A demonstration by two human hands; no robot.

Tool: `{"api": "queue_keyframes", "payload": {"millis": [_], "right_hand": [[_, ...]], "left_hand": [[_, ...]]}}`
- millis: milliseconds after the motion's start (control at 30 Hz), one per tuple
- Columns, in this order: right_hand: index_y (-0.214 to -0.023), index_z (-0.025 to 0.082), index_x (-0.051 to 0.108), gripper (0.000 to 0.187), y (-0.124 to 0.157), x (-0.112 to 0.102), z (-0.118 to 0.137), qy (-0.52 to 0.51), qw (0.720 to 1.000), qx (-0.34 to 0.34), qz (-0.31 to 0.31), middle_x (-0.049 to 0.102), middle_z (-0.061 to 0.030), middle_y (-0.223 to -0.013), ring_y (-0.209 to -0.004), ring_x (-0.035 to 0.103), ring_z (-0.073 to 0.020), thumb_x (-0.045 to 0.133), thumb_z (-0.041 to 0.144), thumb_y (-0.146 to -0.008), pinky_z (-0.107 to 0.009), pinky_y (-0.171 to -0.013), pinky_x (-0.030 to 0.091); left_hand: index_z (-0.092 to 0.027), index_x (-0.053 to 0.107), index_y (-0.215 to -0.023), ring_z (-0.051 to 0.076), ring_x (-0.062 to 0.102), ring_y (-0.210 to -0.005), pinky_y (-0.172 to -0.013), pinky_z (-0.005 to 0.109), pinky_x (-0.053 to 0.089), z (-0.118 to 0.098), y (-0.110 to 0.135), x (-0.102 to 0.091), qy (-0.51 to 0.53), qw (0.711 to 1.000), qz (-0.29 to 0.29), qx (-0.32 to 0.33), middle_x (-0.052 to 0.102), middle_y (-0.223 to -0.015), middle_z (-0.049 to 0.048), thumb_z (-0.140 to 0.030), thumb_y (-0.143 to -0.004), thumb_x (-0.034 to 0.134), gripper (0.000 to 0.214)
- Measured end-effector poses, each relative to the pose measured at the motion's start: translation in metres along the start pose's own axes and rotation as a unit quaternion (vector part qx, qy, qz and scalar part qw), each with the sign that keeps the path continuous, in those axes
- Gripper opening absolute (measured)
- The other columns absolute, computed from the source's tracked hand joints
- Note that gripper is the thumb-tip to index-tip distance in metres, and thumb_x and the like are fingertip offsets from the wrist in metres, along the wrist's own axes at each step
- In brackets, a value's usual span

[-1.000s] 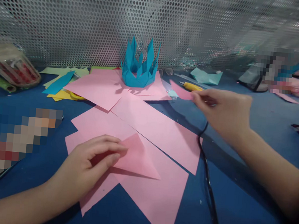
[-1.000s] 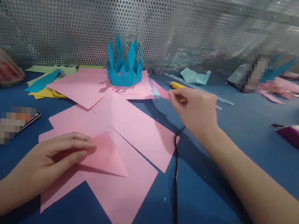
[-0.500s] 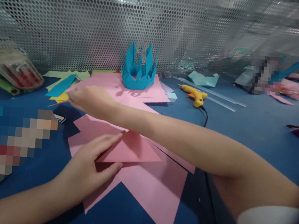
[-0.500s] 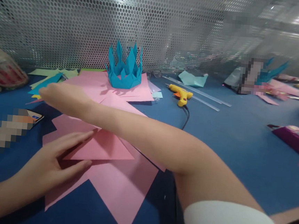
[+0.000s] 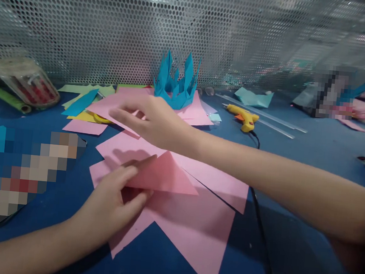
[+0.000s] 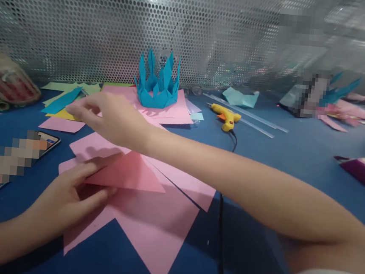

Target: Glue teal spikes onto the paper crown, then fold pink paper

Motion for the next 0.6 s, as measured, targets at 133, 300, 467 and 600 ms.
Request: {"api": "queue_keyframes", "payload": {"millis": [133, 300, 467, 600], "right_hand": [[-0.129, 0.014, 0.058, 0.050, 0.057, -0.018, -0.002, -0.023, 0.996, 0.069, -0.051, 0.061, -0.0119, -0.128, -0.109, 0.060, -0.0221, 0.061, 0.047, -0.092, -0.035, -0.088, 0.052], [-0.111, 0.013, 0.065, 0.029, 0.106, -0.012, 0.007, 0.041, 0.998, -0.023, -0.036, 0.063, -0.0139, -0.111, -0.103, 0.060, -0.0259, 0.071, 0.024, -0.084, -0.042, -0.088, 0.054], [-0.117, 0.017, 0.062, 0.026, 0.121, -0.007, 0.013, 0.011, 0.997, -0.039, -0.060, 0.062, -0.0120, -0.112, -0.097, 0.061, -0.0194, 0.057, 0.016, -0.091, -0.032, -0.080, 0.057], [-0.106, 0.018, 0.064, 0.020, 0.120, -0.012, 0.014, -0.023, 0.996, -0.001, -0.085, 0.070, -0.0060, -0.098, -0.091, 0.064, -0.0177, 0.066, 0.016, -0.087, -0.031, -0.081, 0.055]], "left_hand": [[-0.022, 0.061, -0.126, 0.028, 0.061, -0.121, -0.102, 0.041, 0.051, -0.002, -0.003, -0.001, 0.010, 1.000, -0.010, -0.008, 0.067, -0.128, 0.0053, -0.030, -0.084, 0.054, 0.043], [-0.026, 0.058, -0.126, 0.021, 0.065, -0.115, -0.098, 0.033, 0.054, -0.003, -0.002, -0.002, 0.018, 1.000, -0.025, 0.000, 0.068, -0.127, 0.0023, -0.028, -0.084, 0.057, 0.042], [-0.033, 0.059, -0.120, 0.014, 0.068, -0.103, -0.090, 0.024, 0.056, -0.008, 0.001, -0.002, 0.010, 0.999, -0.023, 0.027, 0.071, -0.115, -0.0050, -0.023, -0.084, 0.057, 0.037], [-0.034, 0.057, -0.117, 0.012, 0.069, -0.093, -0.084, 0.021, 0.055, -0.012, 0.005, -0.002, 0.003, 0.998, -0.026, 0.058, 0.071, -0.106, -0.0071, -0.023, -0.087, 0.058, 0.032]]}}
Point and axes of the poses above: each hand's wrist, its own y-axis away from the middle knuckle, its own x-axis out of the palm, z = x × y, the point moved 4 cm from there along -y, towards the middle knuckle
